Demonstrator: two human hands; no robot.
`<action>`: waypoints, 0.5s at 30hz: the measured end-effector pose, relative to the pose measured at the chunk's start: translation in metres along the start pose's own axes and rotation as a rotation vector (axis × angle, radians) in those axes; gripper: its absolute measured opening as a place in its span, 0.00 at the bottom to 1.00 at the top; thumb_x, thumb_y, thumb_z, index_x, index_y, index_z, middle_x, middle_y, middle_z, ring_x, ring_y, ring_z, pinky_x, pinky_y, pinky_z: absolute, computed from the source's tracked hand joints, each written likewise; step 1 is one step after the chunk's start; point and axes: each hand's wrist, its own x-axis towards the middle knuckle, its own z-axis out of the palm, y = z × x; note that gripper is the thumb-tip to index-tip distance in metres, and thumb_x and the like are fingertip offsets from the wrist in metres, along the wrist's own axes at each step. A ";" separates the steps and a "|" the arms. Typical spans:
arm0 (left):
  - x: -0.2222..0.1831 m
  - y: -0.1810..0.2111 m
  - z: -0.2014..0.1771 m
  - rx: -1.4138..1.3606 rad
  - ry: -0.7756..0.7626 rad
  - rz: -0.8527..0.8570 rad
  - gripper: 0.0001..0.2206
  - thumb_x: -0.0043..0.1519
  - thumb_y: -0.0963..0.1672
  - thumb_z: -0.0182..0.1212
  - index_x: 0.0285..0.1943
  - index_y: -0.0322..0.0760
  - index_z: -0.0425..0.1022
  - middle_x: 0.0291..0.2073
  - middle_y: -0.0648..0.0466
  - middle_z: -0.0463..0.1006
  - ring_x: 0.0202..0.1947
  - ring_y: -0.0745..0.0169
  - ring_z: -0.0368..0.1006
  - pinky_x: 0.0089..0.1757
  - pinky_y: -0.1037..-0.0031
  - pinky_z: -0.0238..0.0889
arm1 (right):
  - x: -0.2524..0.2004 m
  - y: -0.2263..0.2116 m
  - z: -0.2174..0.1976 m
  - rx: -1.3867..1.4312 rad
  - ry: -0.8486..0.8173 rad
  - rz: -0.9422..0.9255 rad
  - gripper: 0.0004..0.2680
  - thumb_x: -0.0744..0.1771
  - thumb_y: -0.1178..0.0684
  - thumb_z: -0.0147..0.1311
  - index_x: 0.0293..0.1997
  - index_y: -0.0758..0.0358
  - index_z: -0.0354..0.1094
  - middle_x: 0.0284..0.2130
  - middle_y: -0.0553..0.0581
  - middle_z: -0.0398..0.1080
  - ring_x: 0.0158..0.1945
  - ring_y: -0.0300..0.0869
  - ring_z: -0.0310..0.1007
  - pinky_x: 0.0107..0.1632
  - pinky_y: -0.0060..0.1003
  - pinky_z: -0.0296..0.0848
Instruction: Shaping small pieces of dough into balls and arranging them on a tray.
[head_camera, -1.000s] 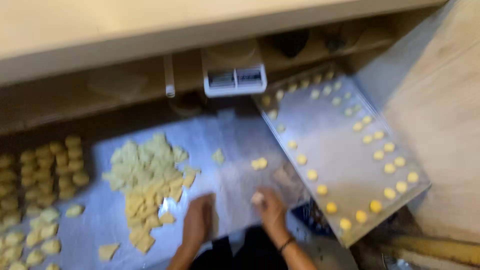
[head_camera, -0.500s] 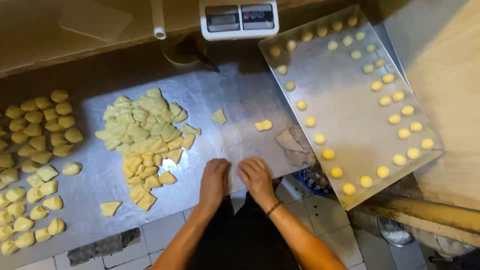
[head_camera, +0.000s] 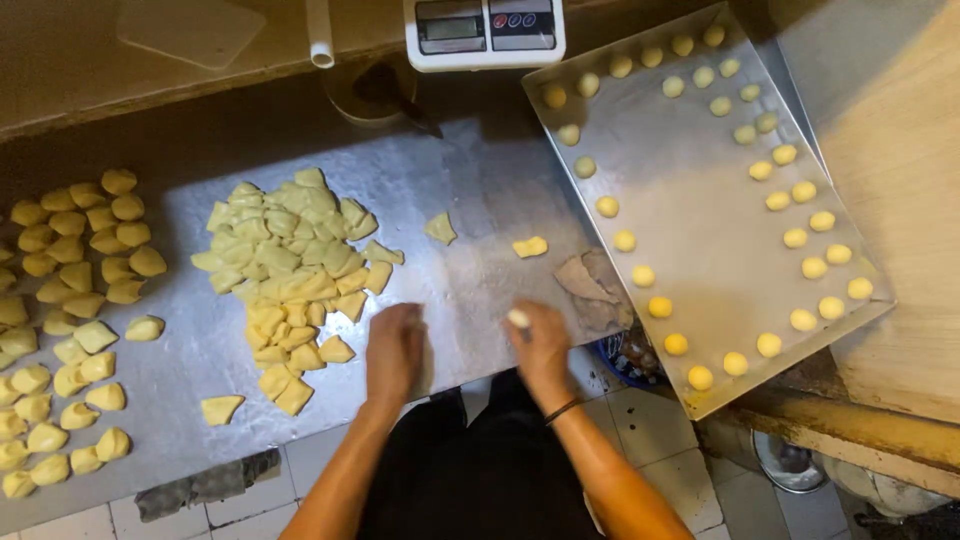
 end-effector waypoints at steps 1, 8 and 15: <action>-0.002 0.021 -0.006 -0.255 -0.046 -0.158 0.12 0.65 0.45 0.56 0.56 0.46 0.77 0.50 0.51 0.76 0.57 0.47 0.71 0.60 0.61 0.62 | -0.003 -0.012 0.004 0.022 -0.040 -0.066 0.11 0.62 0.59 0.66 0.48 0.60 0.75 0.40 0.60 0.77 0.48 0.55 0.77 0.53 0.48 0.74; 0.013 -0.017 0.004 0.031 0.025 0.116 0.08 0.64 0.45 0.61 0.50 0.45 0.79 0.48 0.51 0.77 0.54 0.47 0.72 0.57 0.62 0.65 | 0.010 0.003 0.004 -0.106 -0.037 -0.227 0.05 0.65 0.57 0.63 0.43 0.58 0.75 0.37 0.56 0.74 0.47 0.51 0.75 0.53 0.44 0.73; -0.003 -0.007 0.037 -0.097 -0.164 0.114 0.12 0.64 0.44 0.53 0.52 0.42 0.80 0.49 0.47 0.77 0.59 0.44 0.70 0.60 0.63 0.62 | 0.001 -0.035 0.005 0.062 -0.145 -0.240 0.02 0.66 0.60 0.61 0.40 0.64 0.75 0.35 0.61 0.75 0.45 0.57 0.75 0.49 0.49 0.75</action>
